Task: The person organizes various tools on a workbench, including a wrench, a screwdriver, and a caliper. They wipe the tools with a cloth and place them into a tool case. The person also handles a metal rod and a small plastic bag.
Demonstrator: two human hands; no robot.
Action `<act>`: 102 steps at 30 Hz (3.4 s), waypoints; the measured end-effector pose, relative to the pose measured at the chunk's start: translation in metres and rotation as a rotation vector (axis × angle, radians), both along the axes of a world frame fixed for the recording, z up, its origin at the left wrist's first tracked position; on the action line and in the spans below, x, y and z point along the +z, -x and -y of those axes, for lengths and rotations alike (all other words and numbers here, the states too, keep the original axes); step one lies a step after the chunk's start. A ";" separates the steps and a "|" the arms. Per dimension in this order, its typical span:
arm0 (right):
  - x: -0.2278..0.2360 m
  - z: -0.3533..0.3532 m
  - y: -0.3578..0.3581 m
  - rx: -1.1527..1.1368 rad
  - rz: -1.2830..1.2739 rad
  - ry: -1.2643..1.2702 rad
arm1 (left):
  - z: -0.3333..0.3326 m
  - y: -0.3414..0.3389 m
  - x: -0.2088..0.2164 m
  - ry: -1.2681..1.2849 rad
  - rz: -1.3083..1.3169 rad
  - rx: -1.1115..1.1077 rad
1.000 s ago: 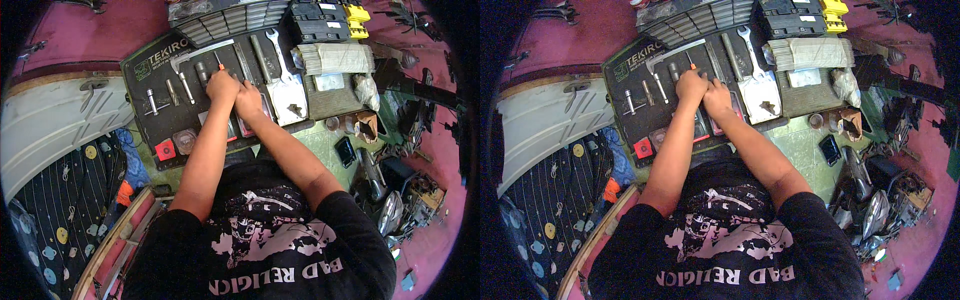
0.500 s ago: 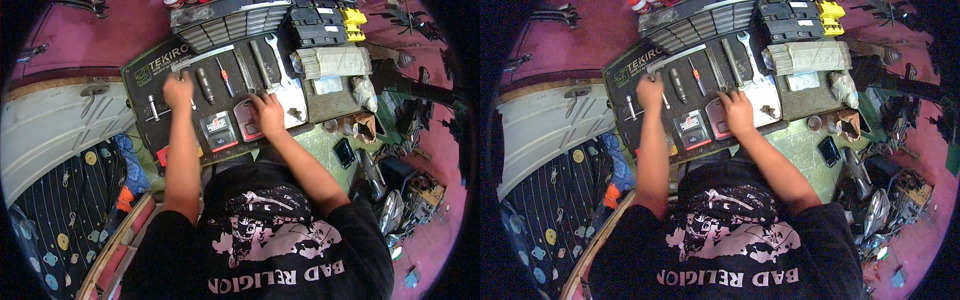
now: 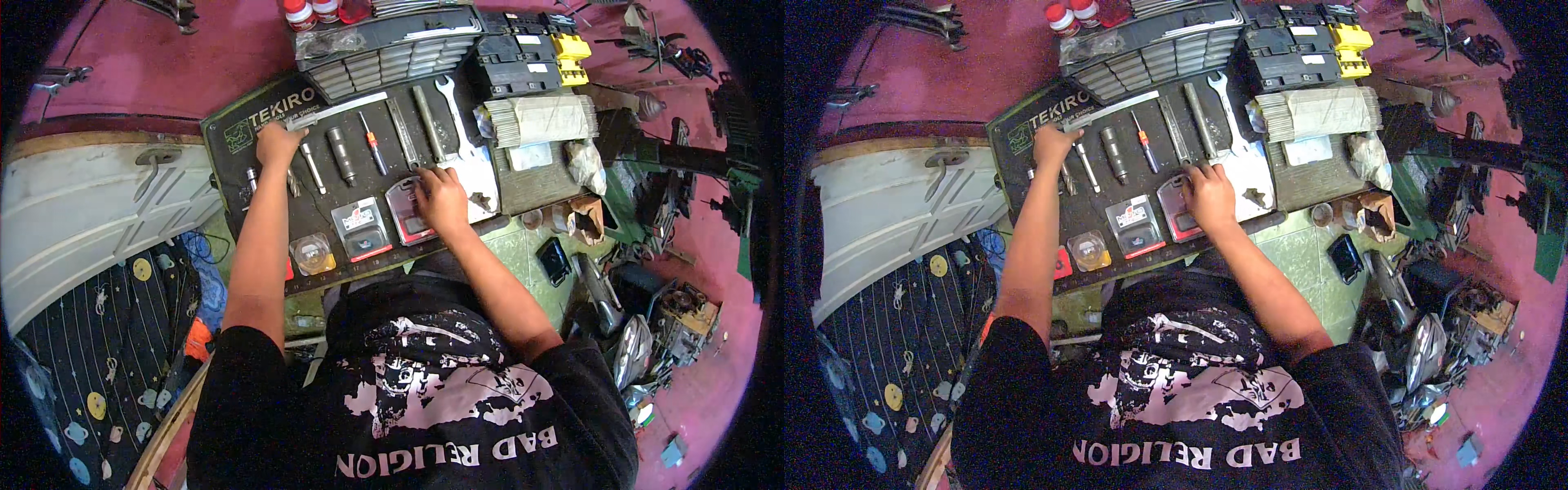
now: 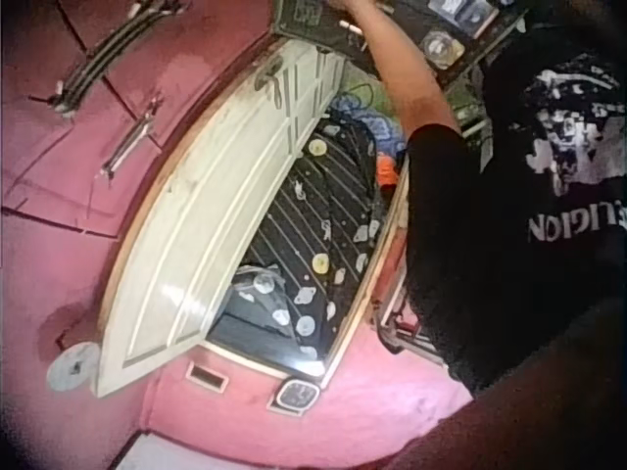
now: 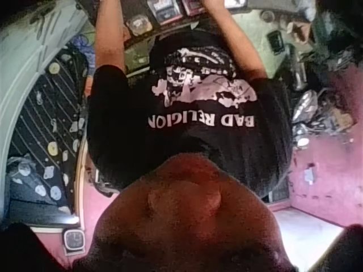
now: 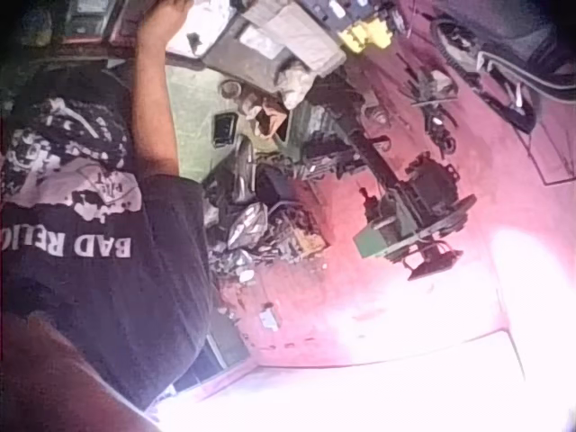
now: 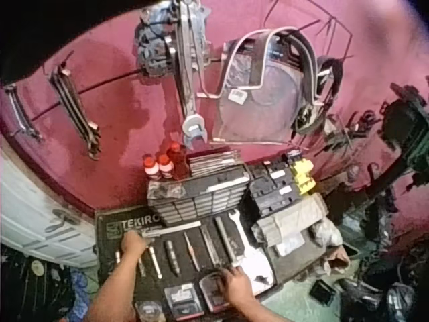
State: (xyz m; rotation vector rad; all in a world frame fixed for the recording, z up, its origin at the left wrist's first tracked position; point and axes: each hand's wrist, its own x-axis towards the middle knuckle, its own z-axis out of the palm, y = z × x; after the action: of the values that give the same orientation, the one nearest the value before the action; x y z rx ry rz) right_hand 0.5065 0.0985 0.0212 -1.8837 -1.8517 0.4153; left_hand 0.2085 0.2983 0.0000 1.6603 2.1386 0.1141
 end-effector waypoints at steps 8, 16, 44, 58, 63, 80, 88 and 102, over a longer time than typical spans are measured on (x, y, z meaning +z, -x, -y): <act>-0.036 -0.155 0.021 0.215 0.415 -0.090 | -0.005 -0.004 -0.007 -0.022 -0.028 0.041; -0.036 -0.200 0.041 0.323 0.653 0.153 | -0.001 -0.007 0.008 0.019 -0.026 0.056; 0.044 0.053 -0.069 0.407 0.143 -0.178 | 0.276 -0.035 0.090 0.078 1.024 0.336; 0.049 0.032 -0.091 0.426 0.126 -0.320 | 0.290 -0.065 0.088 -0.030 1.134 0.304; 0.038 0.030 -0.106 0.326 0.065 -0.221 | 0.292 -0.067 0.089 -0.025 1.186 0.432; 0.009 0.031 -0.122 -0.066 0.101 -0.093 | 0.270 -0.054 0.139 -0.135 1.281 0.479; 0.190 0.003 -0.020 0.254 0.039 -0.536 | 0.255 -0.063 0.196 -0.391 1.308 0.345; 0.196 -0.007 0.024 0.076 0.008 -0.719 | 0.269 -0.062 0.231 -0.533 1.480 0.339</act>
State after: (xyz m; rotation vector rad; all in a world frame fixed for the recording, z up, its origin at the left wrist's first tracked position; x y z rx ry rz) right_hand 0.4830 0.1052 0.2173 -1.3229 -1.7545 -0.2217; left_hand 0.2710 0.0292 0.2310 0.7746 1.1399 1.5447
